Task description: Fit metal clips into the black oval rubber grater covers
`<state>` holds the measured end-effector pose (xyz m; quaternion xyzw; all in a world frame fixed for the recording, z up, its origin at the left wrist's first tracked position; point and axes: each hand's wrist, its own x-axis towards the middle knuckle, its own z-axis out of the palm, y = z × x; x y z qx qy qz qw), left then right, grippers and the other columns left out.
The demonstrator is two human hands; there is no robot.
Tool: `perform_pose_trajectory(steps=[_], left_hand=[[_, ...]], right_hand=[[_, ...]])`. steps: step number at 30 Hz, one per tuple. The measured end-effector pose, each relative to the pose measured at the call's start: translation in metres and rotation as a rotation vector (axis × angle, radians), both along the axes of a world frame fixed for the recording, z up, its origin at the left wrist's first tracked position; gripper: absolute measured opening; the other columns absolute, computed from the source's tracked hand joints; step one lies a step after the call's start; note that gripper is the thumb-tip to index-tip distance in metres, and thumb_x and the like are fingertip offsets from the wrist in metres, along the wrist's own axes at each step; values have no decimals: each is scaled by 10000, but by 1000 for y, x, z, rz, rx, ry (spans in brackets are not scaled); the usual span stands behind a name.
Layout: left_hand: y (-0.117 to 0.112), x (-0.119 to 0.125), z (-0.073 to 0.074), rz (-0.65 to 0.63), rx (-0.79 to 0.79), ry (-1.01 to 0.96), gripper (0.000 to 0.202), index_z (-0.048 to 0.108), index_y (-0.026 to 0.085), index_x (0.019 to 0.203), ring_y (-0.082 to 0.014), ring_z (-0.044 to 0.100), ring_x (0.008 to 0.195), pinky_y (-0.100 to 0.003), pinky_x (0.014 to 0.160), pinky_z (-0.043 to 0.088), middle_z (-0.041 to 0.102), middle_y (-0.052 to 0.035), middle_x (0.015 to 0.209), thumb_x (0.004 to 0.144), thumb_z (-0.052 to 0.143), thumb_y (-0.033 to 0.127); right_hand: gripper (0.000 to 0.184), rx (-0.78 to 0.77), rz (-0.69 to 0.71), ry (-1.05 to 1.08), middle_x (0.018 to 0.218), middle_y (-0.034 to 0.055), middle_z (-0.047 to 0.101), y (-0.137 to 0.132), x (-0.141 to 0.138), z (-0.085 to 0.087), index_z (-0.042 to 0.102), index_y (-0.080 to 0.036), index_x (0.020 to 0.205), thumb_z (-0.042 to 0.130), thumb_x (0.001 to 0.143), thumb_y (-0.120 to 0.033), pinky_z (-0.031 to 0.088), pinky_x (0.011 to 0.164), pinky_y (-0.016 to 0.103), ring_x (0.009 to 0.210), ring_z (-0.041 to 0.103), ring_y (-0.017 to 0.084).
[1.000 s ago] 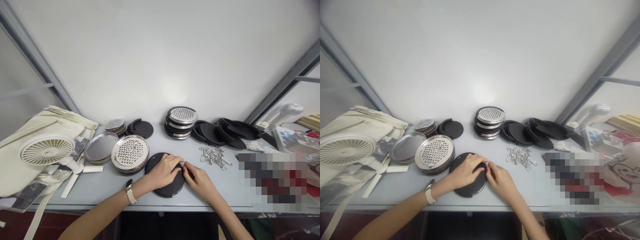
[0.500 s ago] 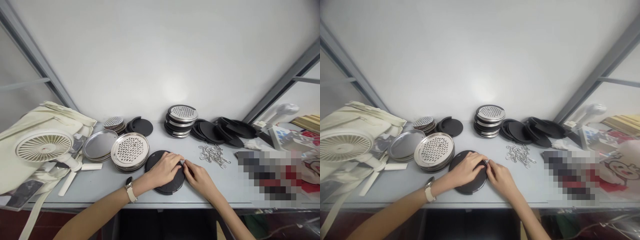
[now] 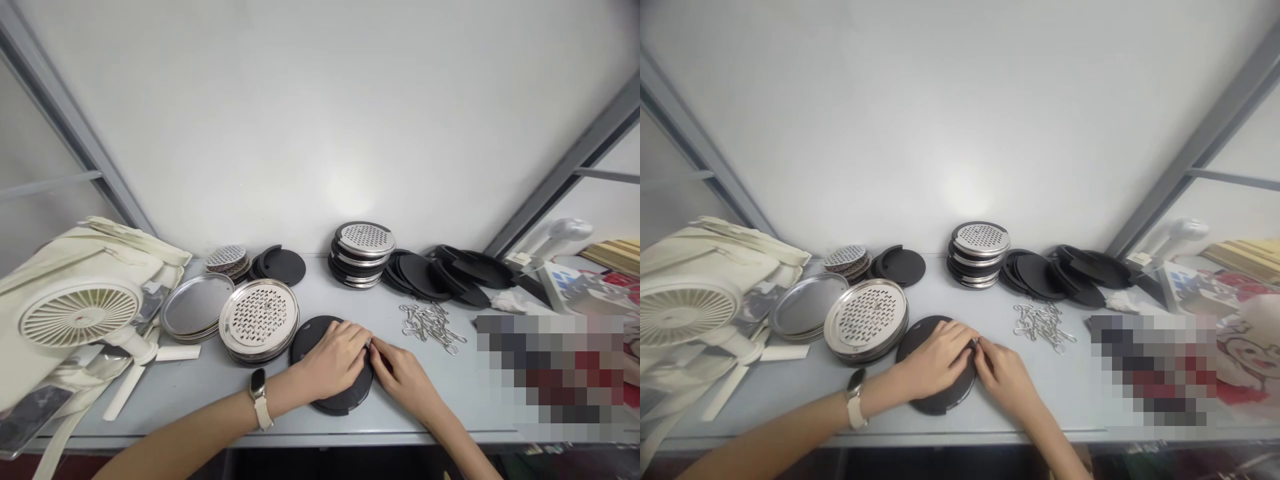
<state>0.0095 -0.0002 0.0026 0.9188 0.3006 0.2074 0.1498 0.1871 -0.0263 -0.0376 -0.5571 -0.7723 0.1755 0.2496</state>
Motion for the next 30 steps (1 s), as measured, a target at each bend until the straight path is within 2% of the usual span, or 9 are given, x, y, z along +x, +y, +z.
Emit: perform_pose_trajectory(steps=[4, 12, 15, 20, 30], left_hand=[[1, 2, 3, -31, 43, 57, 178, 499, 161, 1055, -207, 512, 969, -344, 870, 398, 585, -65, 1014, 914, 402, 113], [0, 2, 9, -36, -34, 55, 281, 476, 186, 1098, -202, 491, 993, -342, 907, 395, 558, -47, 1068, 865, 411, 43], [1, 2, 6, -4, -40, 61, 244, 477, 186, 1074, -207, 491, 979, -358, 898, 401, 552, -53, 1046, 882, 394, 61], [1, 4, -2, 136, -35, 26, 205, 481, 187, 1102, -228, 478, 996, -409, 902, 410, 517, -71, 1070, 910, 418, 151], [2, 6, 1, 118, -2, 66, 211, 491, 184, 1110, -232, 487, 983, -423, 891, 413, 531, -72, 1061, 932, 380, 162]], right_hand=[[305, -16, -7, -8, 721, 58, 663, 0, 0, 1, 532, -200, 818, 283, 971, -287, 415, 597, 288, 624, 621, 208], [303, -15, -16, 4, 728, 53, 671, 0, 0, 1, 542, -204, 790, 309, 968, -279, 412, 585, 280, 632, 626, 207], [282, -10, -20, 24, 721, 41, 663, -1, -2, 3, 535, -208, 805, 315, 972, -267, 411, 587, 276, 623, 616, 198], [287, 34, -41, 5, 657, 34, 620, -2, -3, 5, 490, -217, 753, 315, 976, -270, 384, 539, 266, 569, 573, 186], [273, 19, -11, -3, 688, 44, 630, -1, -2, 6, 501, -215, 789, 305, 976, -247, 395, 561, 275, 589, 581, 189]])
